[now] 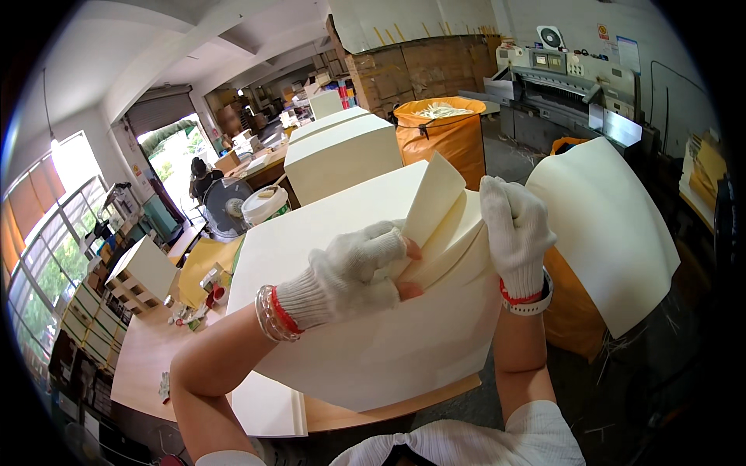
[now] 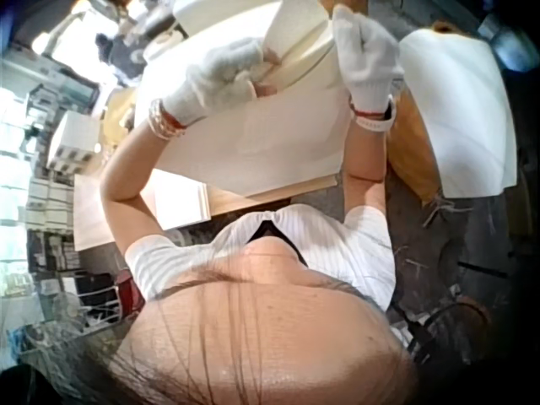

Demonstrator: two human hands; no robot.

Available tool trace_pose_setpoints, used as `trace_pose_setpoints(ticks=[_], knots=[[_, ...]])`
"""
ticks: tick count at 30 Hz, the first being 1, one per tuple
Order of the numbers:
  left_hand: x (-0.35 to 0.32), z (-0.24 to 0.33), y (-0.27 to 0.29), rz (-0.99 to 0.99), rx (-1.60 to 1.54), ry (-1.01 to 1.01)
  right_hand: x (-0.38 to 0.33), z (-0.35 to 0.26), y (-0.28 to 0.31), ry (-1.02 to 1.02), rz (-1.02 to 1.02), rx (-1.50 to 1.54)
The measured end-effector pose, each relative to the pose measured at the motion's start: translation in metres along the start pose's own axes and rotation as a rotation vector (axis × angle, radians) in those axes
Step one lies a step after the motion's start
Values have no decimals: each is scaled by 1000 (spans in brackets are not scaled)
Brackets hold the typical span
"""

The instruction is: The person lifts large white cardboard sheets one by one from a stack and places them onto another stack on a wooden table.

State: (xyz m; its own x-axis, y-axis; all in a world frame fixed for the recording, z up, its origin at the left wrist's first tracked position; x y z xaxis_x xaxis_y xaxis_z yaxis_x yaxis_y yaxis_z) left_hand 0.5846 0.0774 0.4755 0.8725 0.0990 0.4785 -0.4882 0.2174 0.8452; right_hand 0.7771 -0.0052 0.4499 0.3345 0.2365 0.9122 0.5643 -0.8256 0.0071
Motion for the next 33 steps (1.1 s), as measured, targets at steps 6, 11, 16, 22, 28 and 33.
trace_pose_setpoints(ticks=[6, 11, 16, 22, 28, 33], knots=[[0, -4, -1, -10, -37, 83, -1, -2, 1, 81, 35, 25], [0, 0, 0, 57, -14, 10, 0, 1, 1, 9, 12, 28], [0, -7, -2, -130, 1, 20, 0, 4, -1, 40, 37, 49], [1, 3, 0, -1, 5, 44, -2, 4, 0, -16, 58, 21], [1, 0, 0, 15, -29, 28, -2, -4, -2, 109, 134, 44], [3, 2, 0, -56, 72, -14, -2, 2, -1, 8, 65, 30]])
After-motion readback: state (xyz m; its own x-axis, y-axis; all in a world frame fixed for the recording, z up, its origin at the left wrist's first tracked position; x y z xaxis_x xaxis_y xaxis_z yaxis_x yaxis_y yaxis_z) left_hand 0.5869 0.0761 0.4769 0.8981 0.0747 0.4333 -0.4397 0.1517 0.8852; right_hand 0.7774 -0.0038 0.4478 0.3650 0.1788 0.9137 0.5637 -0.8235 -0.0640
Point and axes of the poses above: each hand's wrist, its own x-axis towards the middle knuckle, its own y-axis out of the back of the hand, z = x × y, the point moved 4 cm from there along x, towards the middle knuckle
